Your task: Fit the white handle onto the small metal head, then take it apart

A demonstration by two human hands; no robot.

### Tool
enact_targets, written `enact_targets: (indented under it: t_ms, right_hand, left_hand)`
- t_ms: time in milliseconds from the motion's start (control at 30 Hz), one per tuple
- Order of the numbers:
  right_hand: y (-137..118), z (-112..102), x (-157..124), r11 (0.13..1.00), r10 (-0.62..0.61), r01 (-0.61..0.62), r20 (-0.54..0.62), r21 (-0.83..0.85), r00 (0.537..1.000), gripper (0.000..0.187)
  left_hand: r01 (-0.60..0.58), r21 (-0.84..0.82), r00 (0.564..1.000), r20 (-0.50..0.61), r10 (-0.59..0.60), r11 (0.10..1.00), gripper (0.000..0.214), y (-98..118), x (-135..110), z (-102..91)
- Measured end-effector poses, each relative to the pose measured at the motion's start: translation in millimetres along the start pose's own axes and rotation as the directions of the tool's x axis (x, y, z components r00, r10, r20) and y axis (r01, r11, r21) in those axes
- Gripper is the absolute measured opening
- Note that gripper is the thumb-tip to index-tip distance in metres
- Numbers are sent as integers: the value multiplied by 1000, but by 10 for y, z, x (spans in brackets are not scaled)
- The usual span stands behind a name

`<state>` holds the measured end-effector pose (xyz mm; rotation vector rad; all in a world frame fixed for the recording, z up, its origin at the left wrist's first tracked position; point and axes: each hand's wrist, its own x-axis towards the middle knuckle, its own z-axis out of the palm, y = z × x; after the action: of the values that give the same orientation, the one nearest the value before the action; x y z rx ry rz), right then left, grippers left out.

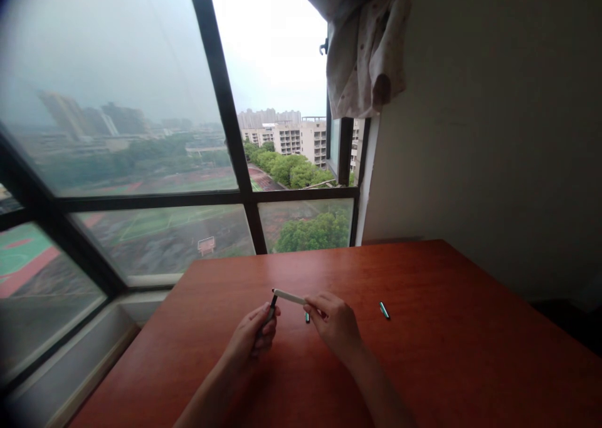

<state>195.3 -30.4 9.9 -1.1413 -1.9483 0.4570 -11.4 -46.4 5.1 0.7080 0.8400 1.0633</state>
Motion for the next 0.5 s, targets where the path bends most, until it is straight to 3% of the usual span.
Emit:
enact_targets:
  t_ms: [200, 500]
  right_hand:
    - [35, -52, -14, 993, -21, 19, -18, -118, 1000, 24]
    - [-19, -63, -9, 990, -40, 39, -9, -137, 999, 28]
  left_hand:
    - [18, 7, 1000, 13, -18, 1000, 43, -15, 8, -32]
    - [28, 62, 999, 28, -30, 998, 44, -57, 19, -27]
